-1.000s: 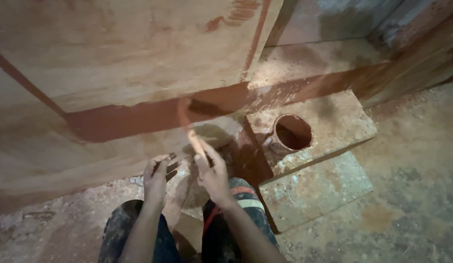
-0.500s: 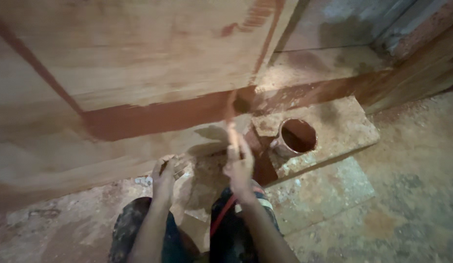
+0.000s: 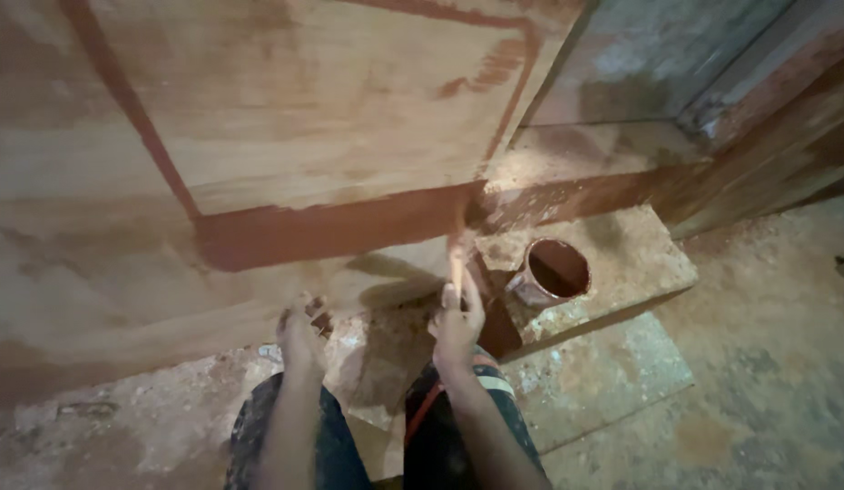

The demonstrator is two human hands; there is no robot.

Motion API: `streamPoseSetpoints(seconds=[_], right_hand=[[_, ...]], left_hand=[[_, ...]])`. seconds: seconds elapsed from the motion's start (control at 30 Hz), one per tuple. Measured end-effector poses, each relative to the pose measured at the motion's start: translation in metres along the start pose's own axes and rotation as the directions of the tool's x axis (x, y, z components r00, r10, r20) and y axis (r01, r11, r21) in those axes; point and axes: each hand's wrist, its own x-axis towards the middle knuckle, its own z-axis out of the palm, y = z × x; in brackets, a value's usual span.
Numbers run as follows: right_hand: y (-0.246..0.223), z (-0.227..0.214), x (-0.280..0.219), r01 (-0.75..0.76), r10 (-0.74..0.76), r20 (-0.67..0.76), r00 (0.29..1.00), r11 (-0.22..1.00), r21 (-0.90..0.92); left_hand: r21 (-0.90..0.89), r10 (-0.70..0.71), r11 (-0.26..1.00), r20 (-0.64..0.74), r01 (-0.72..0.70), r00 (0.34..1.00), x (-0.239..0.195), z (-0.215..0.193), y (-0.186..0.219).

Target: The person kneels on the floor and uses a paintbrush to apply reddish-brown paint to the lower section of a wall. They repeatedly dip the brush into a paint can placed on a nearby step and continue painting a horizontal band along the wall.

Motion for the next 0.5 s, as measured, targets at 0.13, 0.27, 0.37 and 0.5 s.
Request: streamPoseSetpoints(seconds=[0.13,0.27,0.37,0.5], right_hand=[[0.007,0.020,-0.010,-0.048,0.039,0.123,0.992,0.996,0.070],[0.020,0.069,-0.035,-0.143,0.210,0.251,0.945,0.955,-0.260],[0.031,0.087,-0.055,-0.044,0.168,0.433,0.885,0.958,-0.282],[0.045,0.074,-0.059,-0.073,0.170,0.534,0.828,0.977,-0.198]], left_hand=[[0.011,0.053,0.999,-0.016,-0.053,0.998,0.013,-0.009,-0.007],[0.159,0.300,0.948,-0.168,-0.275,0.939,0.020,-0.022,-0.010],[0.205,0.368,0.924,-0.249,-0.323,0.896,0.023,-0.030,-0.002],[0.209,0.266,0.957,-0.340,-0.203,0.902,0.023,-0.029,0.005]])
